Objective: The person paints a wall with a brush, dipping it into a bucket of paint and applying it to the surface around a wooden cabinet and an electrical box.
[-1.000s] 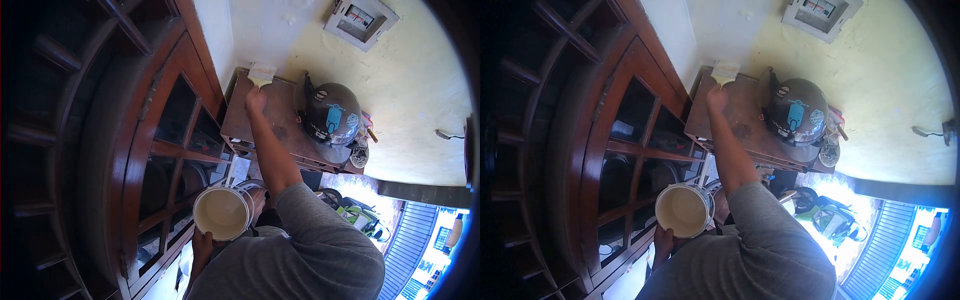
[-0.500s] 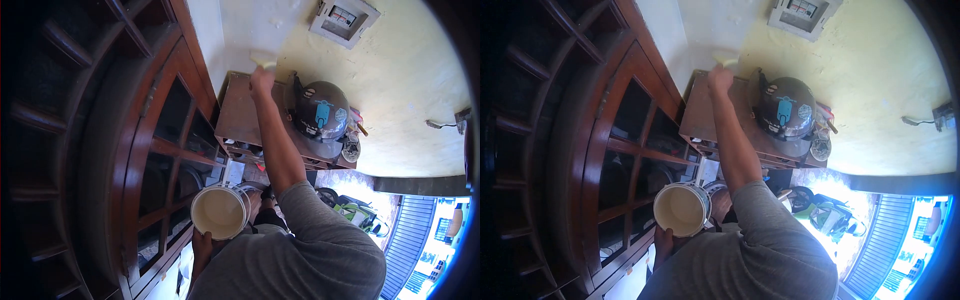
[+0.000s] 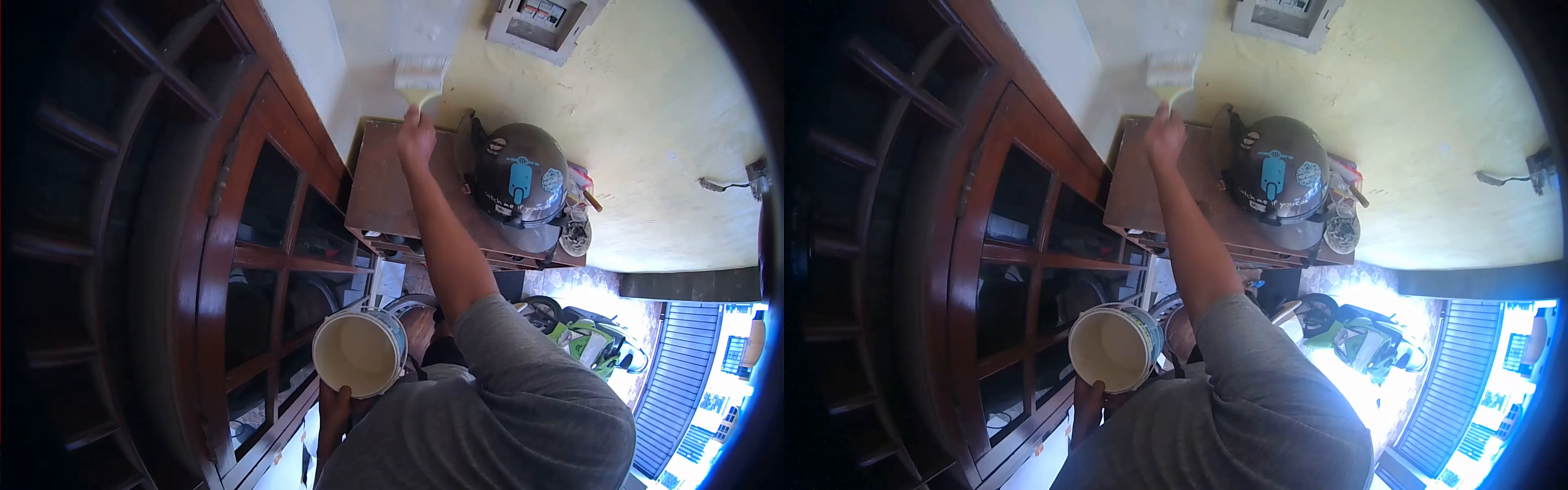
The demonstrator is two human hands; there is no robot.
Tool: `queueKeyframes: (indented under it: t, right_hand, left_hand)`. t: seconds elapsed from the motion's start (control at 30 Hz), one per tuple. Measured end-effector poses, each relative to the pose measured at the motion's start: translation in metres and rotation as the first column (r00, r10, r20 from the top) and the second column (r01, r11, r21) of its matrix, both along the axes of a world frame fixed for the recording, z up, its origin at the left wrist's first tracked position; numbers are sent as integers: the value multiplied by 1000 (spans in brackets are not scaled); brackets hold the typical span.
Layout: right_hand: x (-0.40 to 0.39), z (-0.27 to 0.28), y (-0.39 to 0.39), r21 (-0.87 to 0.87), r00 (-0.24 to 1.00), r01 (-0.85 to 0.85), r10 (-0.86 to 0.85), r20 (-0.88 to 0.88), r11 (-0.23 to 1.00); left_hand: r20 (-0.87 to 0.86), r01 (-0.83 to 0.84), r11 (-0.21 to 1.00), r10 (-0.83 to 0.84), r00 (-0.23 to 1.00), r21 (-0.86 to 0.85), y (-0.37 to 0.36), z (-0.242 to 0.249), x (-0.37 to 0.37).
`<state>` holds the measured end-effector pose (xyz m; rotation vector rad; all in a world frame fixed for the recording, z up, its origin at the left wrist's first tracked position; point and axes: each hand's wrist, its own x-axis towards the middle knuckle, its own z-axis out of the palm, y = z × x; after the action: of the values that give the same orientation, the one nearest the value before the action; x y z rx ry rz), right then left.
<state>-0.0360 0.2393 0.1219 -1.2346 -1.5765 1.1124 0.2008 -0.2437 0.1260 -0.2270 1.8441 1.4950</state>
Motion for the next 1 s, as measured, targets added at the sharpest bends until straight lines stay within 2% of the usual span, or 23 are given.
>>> queueKeyframes:
  t: [0.03,0.1,0.17,0.3,0.37,0.4,0.47,0.6,0.67,0.73,0.8,0.87,0.9,0.97,1.0]
  right_hand:
    - [3,-21,-1,-55,999,-32,33,12,998]
    - [6,-49,-3,-111,998,-63,65,14,992]
    - [10,-64,-8,-174,987,-37,63,146,984]
    - [16,-84,-18,-119,971,-63,89,222,991]
    - [14,-93,-16,-271,924,-89,181,337,958]
    - [11,-99,-13,-268,927,-93,182,328,959]
    - [0,-126,-2,-404,952,-69,181,246,912]
    - [-28,-139,30,-344,951,-66,164,262,936]
    - [-38,-122,47,-351,987,-159,147,-62,923]
    - [-22,-26,38,-350,964,-225,157,-213,909]
    - [-31,10,52,-172,940,-245,190,-285,954]
    - [11,132,8,-257,874,-316,175,-453,913]
    - [18,159,1,-204,857,-312,182,-481,928]
    - [22,179,-3,-151,838,-315,200,-507,937]
    - [22,181,-2,-18,892,-200,174,-417,980]
  left_hand:
    - [48,-1,1000,0,999,16,0,3,-1]
    - [21,23,1000,-23,1000,0,11,20,-3]
    - [-7,48,999,-48,999,-21,13,23,-6]
    - [2,44,999,-44,999,-18,3,8,-1]
    - [-11,36,999,-36,999,-19,0,6,0]
    - [-26,33,999,-33,999,-11,0,5,0]
    - [-47,35,999,-35,998,-1,-4,3,2]
    - [-59,27,1000,-28,998,-13,-3,3,1]
    - [-75,40,999,-41,996,-18,-2,8,1]
    - [-118,46,999,-49,992,-24,-4,5,4]
    - [-64,39,999,-40,997,-21,-12,-4,5]
    - [-37,42,999,-43,998,-26,-3,6,2]
    - [-32,34,999,-35,999,-25,-5,4,2]
    - [-67,89,996,-89,994,3,-4,1,0]
    - [-64,79,997,-79,995,6,-1,5,-1]
